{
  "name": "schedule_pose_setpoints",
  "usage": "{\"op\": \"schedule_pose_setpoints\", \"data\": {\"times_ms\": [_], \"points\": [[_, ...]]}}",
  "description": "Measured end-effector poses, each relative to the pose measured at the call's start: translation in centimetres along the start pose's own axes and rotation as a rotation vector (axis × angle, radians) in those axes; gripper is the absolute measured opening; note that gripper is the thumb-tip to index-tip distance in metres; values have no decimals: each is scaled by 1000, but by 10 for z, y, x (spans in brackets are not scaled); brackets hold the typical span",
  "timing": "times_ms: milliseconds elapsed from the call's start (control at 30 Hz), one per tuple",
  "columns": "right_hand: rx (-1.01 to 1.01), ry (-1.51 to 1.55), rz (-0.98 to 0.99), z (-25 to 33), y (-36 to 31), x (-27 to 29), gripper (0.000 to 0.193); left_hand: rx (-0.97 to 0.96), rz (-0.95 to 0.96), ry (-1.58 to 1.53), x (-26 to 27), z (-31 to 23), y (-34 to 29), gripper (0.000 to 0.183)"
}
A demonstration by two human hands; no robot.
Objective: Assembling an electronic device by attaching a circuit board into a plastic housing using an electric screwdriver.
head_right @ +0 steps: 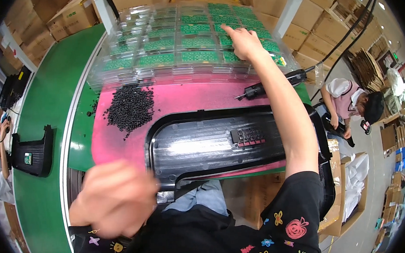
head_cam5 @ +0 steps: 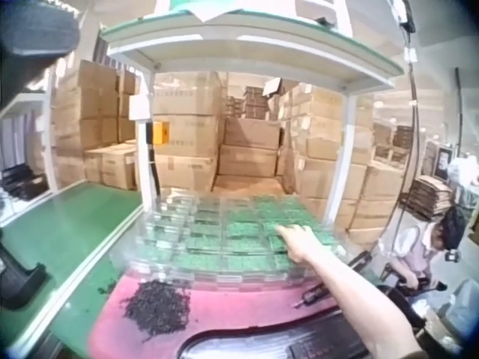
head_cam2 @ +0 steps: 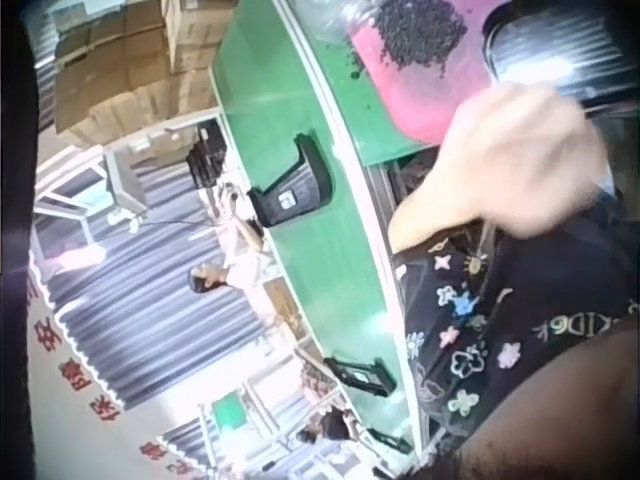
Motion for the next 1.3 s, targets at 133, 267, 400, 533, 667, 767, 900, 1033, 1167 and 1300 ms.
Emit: {"op": "schedule_pose_setpoints", "data": {"times_ms": [133,267,400,533,667,767,900,1033,1167,1300], "points": [[40,-33,-223,13,-1,19,72,375,314,-142,-68,66,-46,17],[-55,474,-511,30,-37,68,73,409,353,-117,-61,79,-52,13],[23,1254,-425,74,-92,114,64,511,198,13,-53,102,-42,15],[120,1556,-327,114,-139,134,66,619,-249,-278,-51,112,5,62],[-12,1625,-347,113,-171,138,71,597,-153,-444,-77,111,38,64],[-46,1565,-347,89,-192,136,64,630,-117,-475,-90,115,43,62],[-209,1474,-225,56,-219,104,58,653,-12,-546,-114,120,43,59],[-240,1206,-86,39,-242,78,53,507,164,-455,-143,115,42,50],[-27,911,66,44,-249,70,53,484,350,-402,-164,105,28,51],[-73,850,103,45,-251,56,54,492,424,-316,-174,106,25,53]]}}
Point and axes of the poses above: each hand's wrist, its own y-axis towards the middle knuckle, its own x-axis out of the back of the hand, z = x × y, the point moved 6 cm from there along y, towards the middle knuckle, and after that the axes turned 6 degrees about -z, right-handed, at the moved point
